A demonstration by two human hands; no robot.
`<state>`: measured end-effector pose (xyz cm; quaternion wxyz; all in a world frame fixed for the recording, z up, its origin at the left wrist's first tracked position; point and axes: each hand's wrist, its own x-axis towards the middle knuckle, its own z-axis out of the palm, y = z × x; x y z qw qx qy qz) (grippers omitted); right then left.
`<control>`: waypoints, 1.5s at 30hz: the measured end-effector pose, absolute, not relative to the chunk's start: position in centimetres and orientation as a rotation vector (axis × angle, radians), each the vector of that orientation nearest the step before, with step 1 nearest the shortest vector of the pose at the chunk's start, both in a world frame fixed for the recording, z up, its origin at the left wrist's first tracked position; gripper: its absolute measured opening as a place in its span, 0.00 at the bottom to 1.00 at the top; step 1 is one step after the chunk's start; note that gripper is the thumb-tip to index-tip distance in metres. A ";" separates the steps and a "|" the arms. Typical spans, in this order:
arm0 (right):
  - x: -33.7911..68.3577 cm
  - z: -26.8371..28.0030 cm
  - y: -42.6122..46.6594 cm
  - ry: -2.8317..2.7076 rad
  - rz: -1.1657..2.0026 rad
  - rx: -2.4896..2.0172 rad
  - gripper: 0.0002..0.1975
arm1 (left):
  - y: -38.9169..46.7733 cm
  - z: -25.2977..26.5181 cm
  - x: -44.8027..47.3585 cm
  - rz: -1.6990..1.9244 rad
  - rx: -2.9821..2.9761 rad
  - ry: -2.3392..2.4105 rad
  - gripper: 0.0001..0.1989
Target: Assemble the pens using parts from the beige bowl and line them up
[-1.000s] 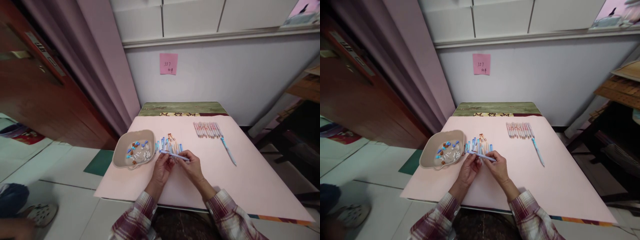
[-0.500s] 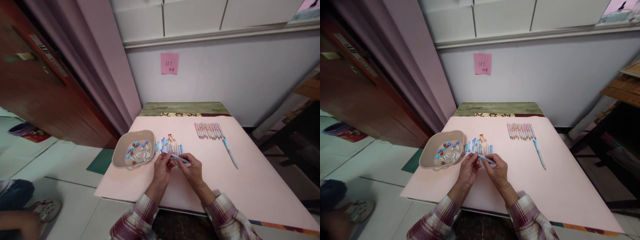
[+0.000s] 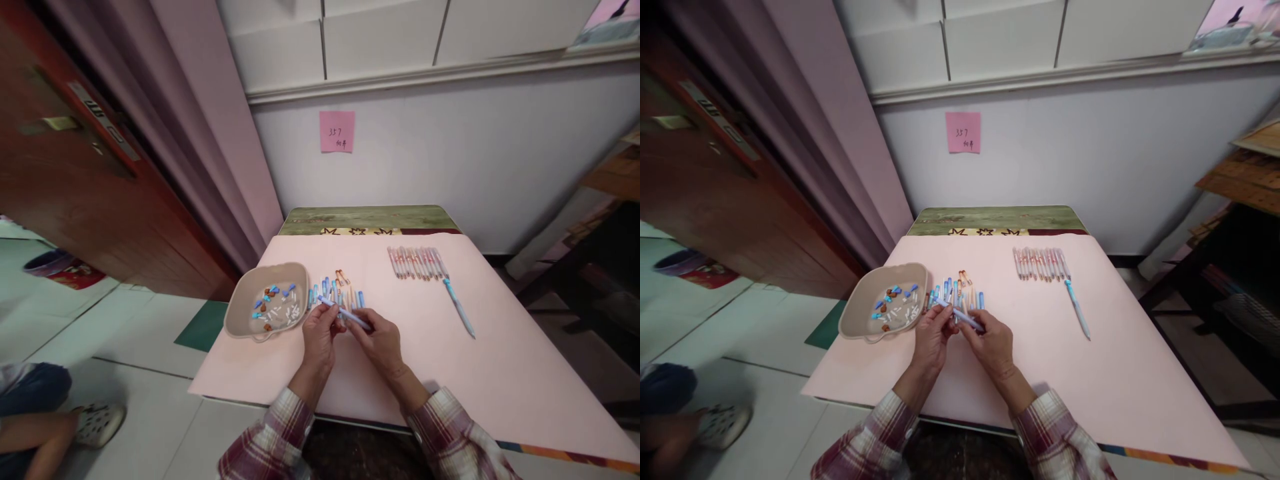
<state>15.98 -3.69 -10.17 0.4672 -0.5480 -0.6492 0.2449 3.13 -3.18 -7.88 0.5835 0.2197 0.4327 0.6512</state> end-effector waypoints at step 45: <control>15.8 -10.5 -4.0 -1.672 0.789 -1.318 0.15 | -2.6 -7.9 2.0 1.463 0.644 1.076 0.14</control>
